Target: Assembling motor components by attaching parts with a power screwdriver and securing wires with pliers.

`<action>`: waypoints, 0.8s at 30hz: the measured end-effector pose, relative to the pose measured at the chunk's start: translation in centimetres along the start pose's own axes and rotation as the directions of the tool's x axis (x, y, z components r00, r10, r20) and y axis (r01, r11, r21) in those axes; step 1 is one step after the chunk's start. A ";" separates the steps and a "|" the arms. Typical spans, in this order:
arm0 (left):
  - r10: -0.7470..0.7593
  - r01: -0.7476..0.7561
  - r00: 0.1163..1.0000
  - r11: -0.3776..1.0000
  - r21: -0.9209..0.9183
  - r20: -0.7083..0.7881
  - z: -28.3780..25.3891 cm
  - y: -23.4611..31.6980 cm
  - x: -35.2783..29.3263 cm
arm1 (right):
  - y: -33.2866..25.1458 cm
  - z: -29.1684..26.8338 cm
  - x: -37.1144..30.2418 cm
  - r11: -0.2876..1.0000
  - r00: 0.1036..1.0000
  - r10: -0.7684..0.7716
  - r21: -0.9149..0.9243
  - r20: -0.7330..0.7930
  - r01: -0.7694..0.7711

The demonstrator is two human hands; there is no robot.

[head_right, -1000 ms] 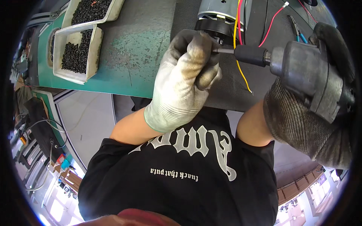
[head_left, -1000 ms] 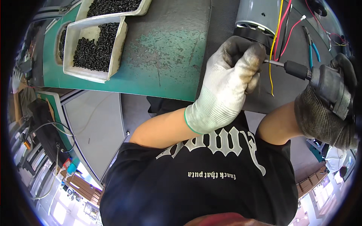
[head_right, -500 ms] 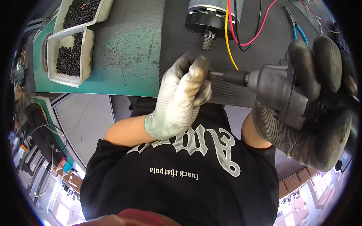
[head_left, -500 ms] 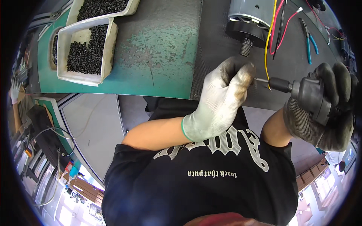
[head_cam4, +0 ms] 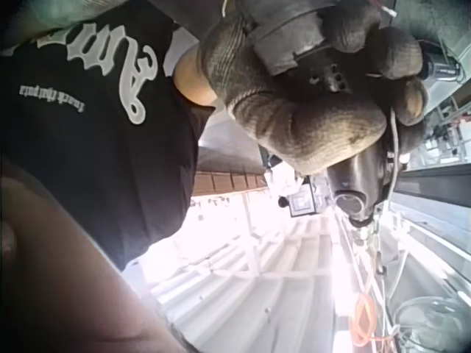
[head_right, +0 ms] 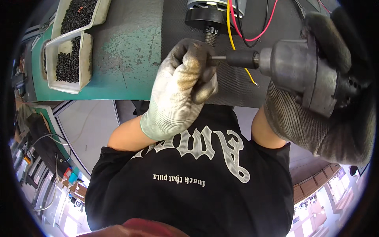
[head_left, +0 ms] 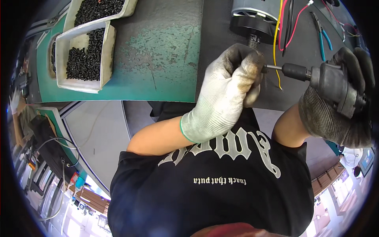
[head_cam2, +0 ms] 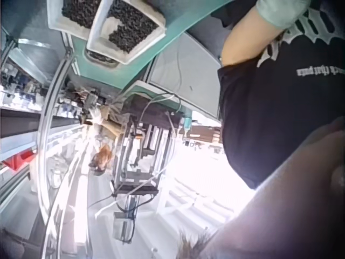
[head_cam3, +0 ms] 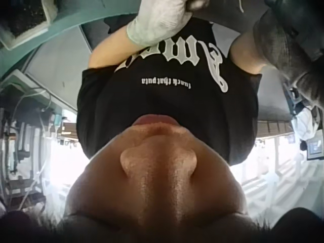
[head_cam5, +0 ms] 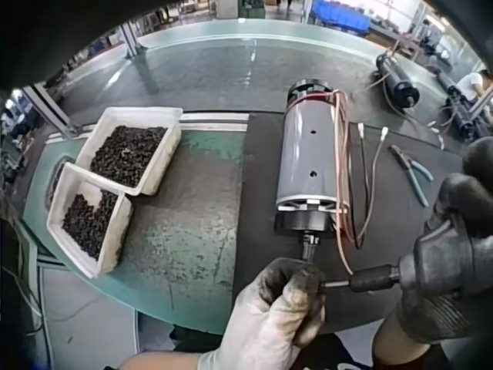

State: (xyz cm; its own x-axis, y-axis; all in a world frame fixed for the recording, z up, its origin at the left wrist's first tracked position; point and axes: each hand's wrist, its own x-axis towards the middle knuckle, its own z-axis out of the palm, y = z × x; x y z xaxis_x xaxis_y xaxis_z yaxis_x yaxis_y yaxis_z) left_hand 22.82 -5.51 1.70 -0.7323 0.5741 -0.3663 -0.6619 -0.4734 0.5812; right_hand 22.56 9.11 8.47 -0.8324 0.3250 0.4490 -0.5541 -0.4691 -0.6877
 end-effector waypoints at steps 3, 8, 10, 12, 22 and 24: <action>-0.004 0.004 1.000 0.999 0.037 -0.012 -0.1 0.5 -0.2 | -0.3 0.0 -0.1 1.000 1.000 -0.009 -0.008 -0.013 0.008; -0.077 0.080 0.997 0.989 0.122 -0.027 0.1 1.3 -0.3 | -0.7 -0.2 -0.5 1.000 0.999 -0.024 -0.014 -0.025 0.024; -0.229 0.236 0.964 0.971 0.035 -0.136 0.7 1.4 0.1 | -1.4 -1.4 -0.6 1.000 0.999 -0.025 -0.012 -0.020 0.024; -0.279 0.278 0.959 0.960 -0.031 -0.046 -0.2 1.3 0.0 | -1.9 -2.9 -0.3 1.000 1.000 -0.026 -0.001 -0.016 0.026; -0.261 0.255 0.965 0.957 -0.141 -0.028 -1.3 0.5 2.6 | -0.4 -4.0 0.4 0.996 0.996 -0.088 0.003 0.006 0.088; -0.292 0.301 0.954 0.912 -0.279 0.072 -1.6 0.2 2.7 | -0.5 -4.4 0.5 0.995 0.995 -0.095 0.005 0.006 0.095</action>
State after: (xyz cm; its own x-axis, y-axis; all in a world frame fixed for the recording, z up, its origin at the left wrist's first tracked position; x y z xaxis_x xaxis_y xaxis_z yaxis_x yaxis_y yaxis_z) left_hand 20.43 -5.17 -0.32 -0.4933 0.7341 -0.4667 -0.8685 -0.4455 0.2171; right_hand 22.45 13.18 6.53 -0.7757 0.3636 0.5158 -0.6311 -0.4403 -0.6387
